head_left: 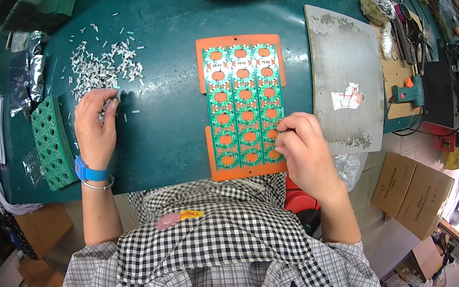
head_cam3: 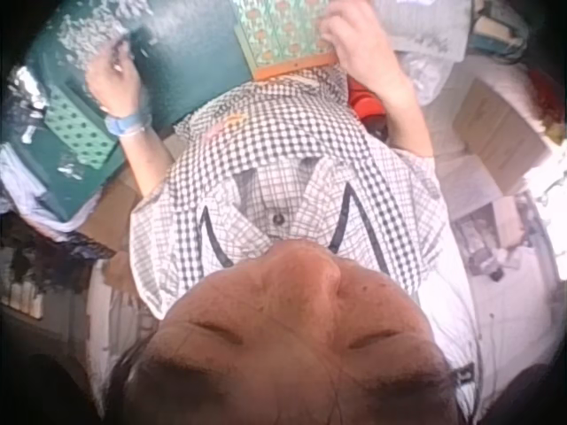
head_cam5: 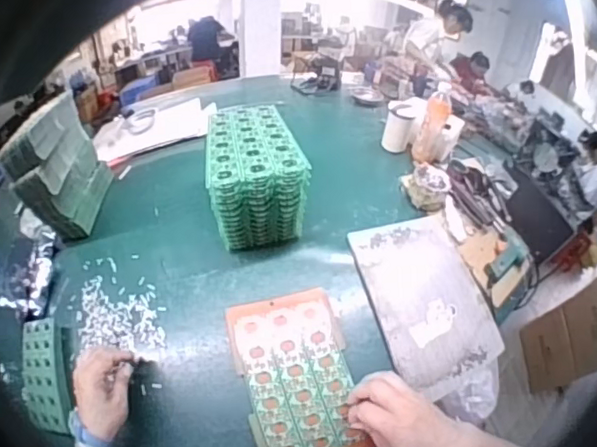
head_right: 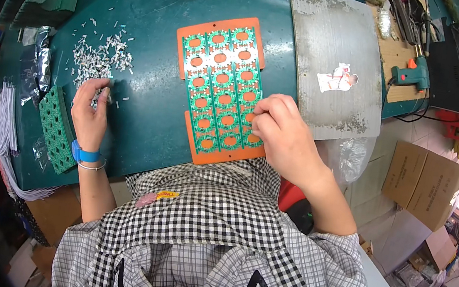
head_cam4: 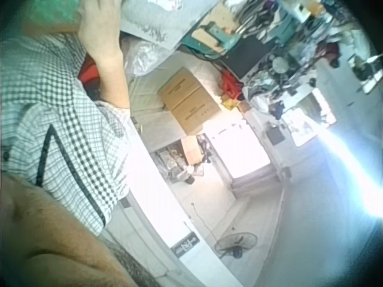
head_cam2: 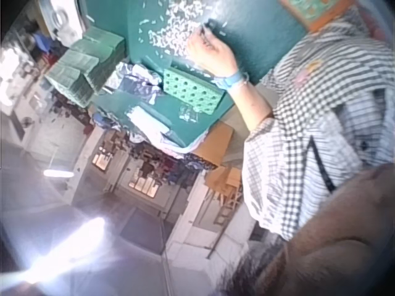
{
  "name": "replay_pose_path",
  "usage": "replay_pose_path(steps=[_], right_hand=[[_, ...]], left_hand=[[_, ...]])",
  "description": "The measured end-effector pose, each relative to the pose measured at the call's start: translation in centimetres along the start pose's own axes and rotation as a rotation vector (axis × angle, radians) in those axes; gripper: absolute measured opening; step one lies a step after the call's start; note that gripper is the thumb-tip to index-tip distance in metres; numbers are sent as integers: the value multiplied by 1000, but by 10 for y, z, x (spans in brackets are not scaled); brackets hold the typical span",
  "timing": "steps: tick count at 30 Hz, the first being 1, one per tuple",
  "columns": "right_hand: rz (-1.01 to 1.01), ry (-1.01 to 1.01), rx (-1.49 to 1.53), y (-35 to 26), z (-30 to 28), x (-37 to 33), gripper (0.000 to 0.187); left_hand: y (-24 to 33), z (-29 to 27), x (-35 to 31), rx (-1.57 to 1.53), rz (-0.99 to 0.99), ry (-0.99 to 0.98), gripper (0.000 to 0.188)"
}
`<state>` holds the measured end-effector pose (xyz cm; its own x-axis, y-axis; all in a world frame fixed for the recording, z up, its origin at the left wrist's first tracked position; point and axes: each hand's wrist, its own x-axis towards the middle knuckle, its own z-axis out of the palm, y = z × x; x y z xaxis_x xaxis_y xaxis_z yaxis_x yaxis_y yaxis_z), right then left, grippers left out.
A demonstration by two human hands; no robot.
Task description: The person inserts small white cylindrical components into the holes of a green circuit board held in an orange jig. They pick components from a pile on the table and place them one by one into the board. The person occasionally flips the board over to check the placement of the components.
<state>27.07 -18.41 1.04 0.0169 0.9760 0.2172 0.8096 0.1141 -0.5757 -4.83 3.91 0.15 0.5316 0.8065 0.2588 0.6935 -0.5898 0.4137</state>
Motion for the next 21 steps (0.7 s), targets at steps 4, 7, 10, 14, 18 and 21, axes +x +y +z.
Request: replay_pose_path(steps=[4,7,10,14,18,21], right_hand=[[7,3,-51,-4,2,-4,20],[9,-21,7,2,-6,-4,22],[149,114,-42,22,-39,-8,23],[635,448,-679,98,-85,-67,32],[953,385,-540,112,-76,-90,48],[975,455,-450,119,-80,-93,48]], left_hand=[[1,1,1,-17,17,48,23],[2,3,-1,-133,-61,68,37],[5,-3,-2,-100,-44,93,50],[7,-7,2,63,49,129,41],[7,-3,0,-11,91,116,37],[25,3,7,-100,94,64,34]])
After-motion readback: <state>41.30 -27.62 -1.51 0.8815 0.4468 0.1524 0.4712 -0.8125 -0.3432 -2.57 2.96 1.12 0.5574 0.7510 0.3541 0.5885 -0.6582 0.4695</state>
